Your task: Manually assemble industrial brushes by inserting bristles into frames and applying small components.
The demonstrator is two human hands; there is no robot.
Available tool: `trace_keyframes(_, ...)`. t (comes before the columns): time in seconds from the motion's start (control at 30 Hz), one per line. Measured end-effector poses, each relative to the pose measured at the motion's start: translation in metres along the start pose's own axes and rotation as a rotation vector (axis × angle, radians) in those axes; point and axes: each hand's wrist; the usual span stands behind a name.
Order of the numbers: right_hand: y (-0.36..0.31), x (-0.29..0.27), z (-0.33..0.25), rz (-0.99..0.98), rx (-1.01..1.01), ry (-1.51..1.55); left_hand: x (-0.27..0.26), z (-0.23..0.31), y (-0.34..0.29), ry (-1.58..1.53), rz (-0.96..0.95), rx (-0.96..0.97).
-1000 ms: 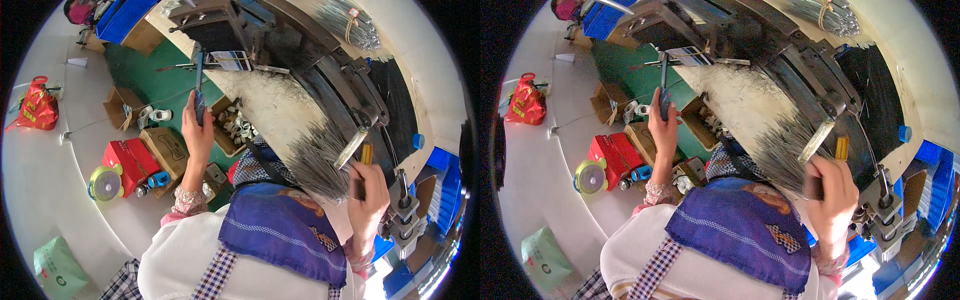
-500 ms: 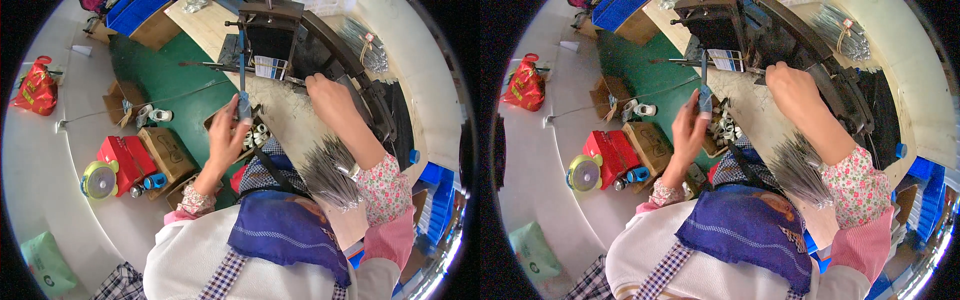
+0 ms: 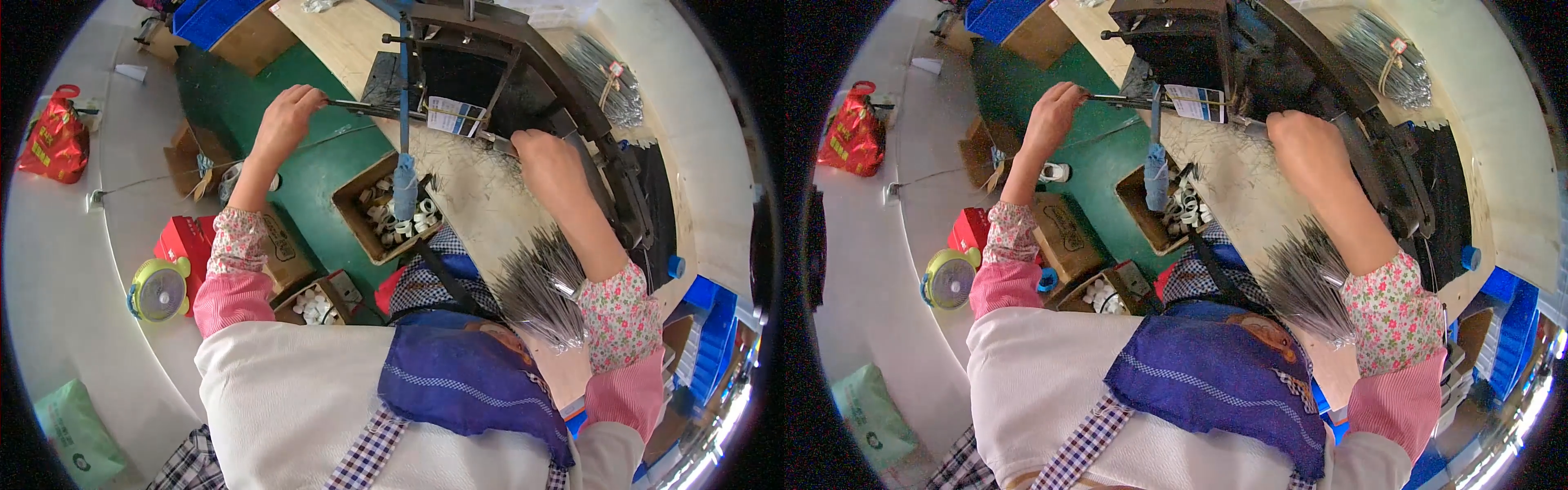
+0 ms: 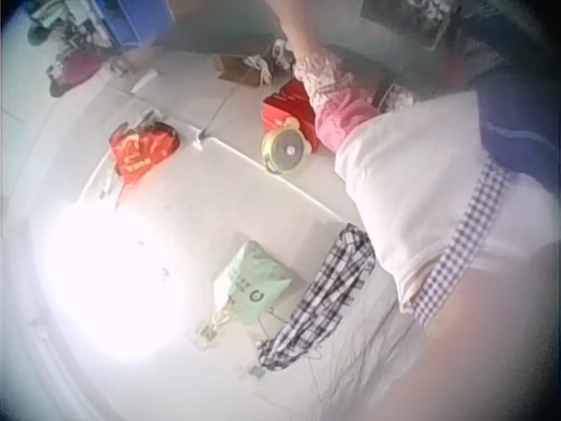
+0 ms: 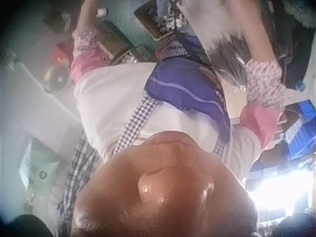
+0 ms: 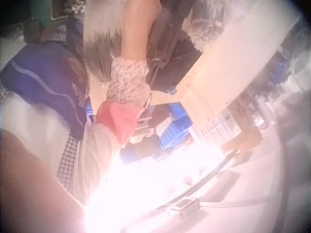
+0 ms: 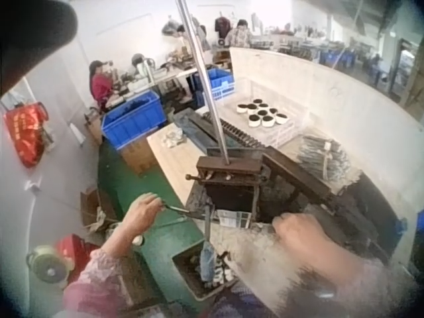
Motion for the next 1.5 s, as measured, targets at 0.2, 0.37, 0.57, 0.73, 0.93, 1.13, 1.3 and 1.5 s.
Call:
trace_keyframes(0.2,0.001,-0.001,0.000,-0.002,0.008,0.020,0.009,-0.012,0.002,0.077,0.133,0.160)
trace_keyframes(0.37,0.003,0.001,-0.001,0.023,0.013,0.067,0.014,-0.019,0.000,0.075,0.136,0.165)
trace_keyframes(0.57,0.007,0.004,0.000,0.024,0.003,0.081,0.008,-0.014,0.002,0.124,0.137,0.180)
trace_keyframes(0.73,0.004,0.001,0.000,0.025,-0.004,0.091,-0.002,-0.003,0.002,0.068,-0.034,0.135)
trace_keyframes(0.93,0.003,0.000,-0.002,-0.009,0.040,0.101,-0.001,-0.015,0.004,0.079,-0.016,0.197)
trace_keyframes(1.13,-0.003,-0.005,0.006,-0.060,0.071,0.097,-0.019,-0.134,-0.095,-0.025,0.091,-0.250)
trace_keyframes(1.3,0.003,-0.010,0.008,-0.089,0.054,0.037,-0.029,-0.167,-0.136,-0.024,0.180,-0.306)
trace_keyframes(1.5,0.002,0.004,0.015,-0.030,-0.013,0.044,-0.011,-0.140,-0.163,-0.776,0.140,-0.723)
Point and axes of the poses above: each hand's wrist, its own y-axis towards the middle knuckle, its own x-axis out of the palm, z = x × y, and after that the axes turned 9 degrees about -z, right-handed
